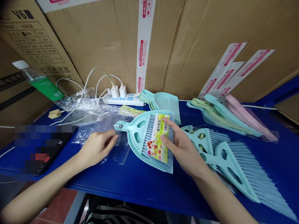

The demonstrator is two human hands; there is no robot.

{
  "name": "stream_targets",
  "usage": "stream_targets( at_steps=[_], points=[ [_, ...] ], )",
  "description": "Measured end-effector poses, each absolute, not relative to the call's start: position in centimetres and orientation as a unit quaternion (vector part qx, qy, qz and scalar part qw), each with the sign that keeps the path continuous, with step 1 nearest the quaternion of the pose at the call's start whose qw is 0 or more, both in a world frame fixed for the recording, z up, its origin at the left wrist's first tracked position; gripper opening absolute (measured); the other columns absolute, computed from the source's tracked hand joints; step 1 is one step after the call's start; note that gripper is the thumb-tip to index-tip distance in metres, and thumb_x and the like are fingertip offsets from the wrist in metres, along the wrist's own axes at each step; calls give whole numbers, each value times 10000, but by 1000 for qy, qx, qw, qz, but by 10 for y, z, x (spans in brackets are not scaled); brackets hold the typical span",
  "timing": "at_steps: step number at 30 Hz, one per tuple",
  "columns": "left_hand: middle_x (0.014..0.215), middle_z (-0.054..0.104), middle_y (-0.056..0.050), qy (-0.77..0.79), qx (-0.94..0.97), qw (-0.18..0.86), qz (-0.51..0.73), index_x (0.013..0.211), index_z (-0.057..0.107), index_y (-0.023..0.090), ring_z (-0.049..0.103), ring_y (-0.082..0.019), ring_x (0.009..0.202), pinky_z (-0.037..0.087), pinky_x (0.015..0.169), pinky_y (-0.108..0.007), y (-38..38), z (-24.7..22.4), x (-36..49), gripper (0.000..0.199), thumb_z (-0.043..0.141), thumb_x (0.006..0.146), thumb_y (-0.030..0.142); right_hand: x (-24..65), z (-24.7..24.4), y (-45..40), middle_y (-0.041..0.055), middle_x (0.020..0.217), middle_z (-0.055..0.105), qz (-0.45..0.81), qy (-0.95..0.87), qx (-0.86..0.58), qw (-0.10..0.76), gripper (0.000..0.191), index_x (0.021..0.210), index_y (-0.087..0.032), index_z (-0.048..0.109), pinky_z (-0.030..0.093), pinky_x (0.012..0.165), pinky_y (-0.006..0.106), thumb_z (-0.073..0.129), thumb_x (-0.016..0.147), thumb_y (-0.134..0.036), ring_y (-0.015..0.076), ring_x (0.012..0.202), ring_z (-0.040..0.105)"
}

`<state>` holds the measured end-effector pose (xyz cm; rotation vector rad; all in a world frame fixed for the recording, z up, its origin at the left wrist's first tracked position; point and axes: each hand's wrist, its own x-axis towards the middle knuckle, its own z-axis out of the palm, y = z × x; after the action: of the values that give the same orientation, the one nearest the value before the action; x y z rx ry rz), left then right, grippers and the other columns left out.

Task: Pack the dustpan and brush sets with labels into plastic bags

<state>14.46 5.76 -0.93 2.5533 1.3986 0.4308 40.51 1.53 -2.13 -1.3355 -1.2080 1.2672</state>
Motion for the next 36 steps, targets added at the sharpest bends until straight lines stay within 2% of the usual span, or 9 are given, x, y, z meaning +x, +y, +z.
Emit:
stream_targets(
  at_steps=[7, 9, 11, 13, 18, 22, 27, 31, 36],
  points=[
    [483, 476, 59, 401, 880, 167, 194, 763, 533, 195, 455, -106, 398, 336, 464, -229, 54, -6, 146, 301, 340, 966, 304, 386, -34, 15, 91, 1370, 565, 563, -466, -513, 451, 763, 1391, -289, 414, 513, 979, 470, 699, 746, -580, 287, 1177, 588],
    [546, 558, 23, 432, 872, 104, 204, 763, 539, 193, 511, -122, 450, 369, 495, -238, 62, 1, 135, 316, 326, 968, 305, 384, -35, 15, 91, 1383, 554, 580, -454, -509, 446, 762, 1400, -295, 405, 515, 974, 475, 699, 751, -566, 288, 1174, 590],
    [666, 641, -46, 528, 825, -12, 200, 778, 546, 186, 586, -169, 544, 385, 523, -266, 74, 7, 120, 305, 314, 955, 275, 385, -35, 15, 94, 1394, 545, 588, -444, -509, 445, 777, 1407, -293, 399, 526, 959, 474, 703, 746, -564, 292, 1175, 590],
    [713, 673, -88, 619, 772, -71, 126, 785, 555, 180, 626, -212, 578, 372, 512, -284, 87, 11, 104, 265, 334, 920, 234, 386, -35, 15, 95, 1395, 543, 587, -439, -512, 449, 779, 1405, -289, 406, 537, 941, 466, 707, 741, -563, 293, 1177, 587],
    [597, 651, -24, 600, 797, 61, 24, 693, 518, 218, 651, -202, 591, 427, 578, -280, 100, 10, 92, 249, 358, 884, 206, 388, -37, 17, 87, 1396, 544, 581, -443, -512, 452, 744, 1386, -311, 424, 551, 919, 467, 712, 743, -552, 290, 1160, 599],
    [546, 616, 19, 553, 818, 142, 64, 653, 475, 220, 609, -151, 533, 424, 579, -254, 95, 8, 101, 266, 365, 895, 232, 386, -38, 16, 84, 1400, 538, 585, -437, -509, 455, 724, 1354, -306, 443, 520, 970, 479, 724, 733, -550, 289, 1186, 582],
    [527, 599, 44, 523, 812, 237, 102, 741, 534, 200, 557, -118, 486, 392, 533, -222, 93, 8, 105, 191, 409, 872, 259, 382, -39, 15, 89, 1390, 547, 604, -423, -495, 460, 739, 1341, -287, 434, 498, 1005, 459, 746, 719, -536, 276, 1198, 575],
    [530, 596, 26, 522, 809, 254, 91, 674, 524, 192, 552, -120, 500, 374, 530, -221, 92, 7, 108, 246, 424, 868, 305, 380, -43, 15, 88, 1376, 557, 611, -427, -490, 451, 701, 1336, -297, 446, 500, 996, 477, 731, 740, -530, 286, 1202, 573],
    [491, 523, 45, 527, 823, 201, 68, 665, 571, 185, 455, -104, 452, 306, 509, -223, 91, 4, 109, 199, 469, 819, 259, 378, -48, 16, 81, 1386, 546, 609, -432, -494, 446, 655, 1314, -299, 462, 479, 1021, 471, 716, 755, -527, 286, 1246, 538]
  ],
)
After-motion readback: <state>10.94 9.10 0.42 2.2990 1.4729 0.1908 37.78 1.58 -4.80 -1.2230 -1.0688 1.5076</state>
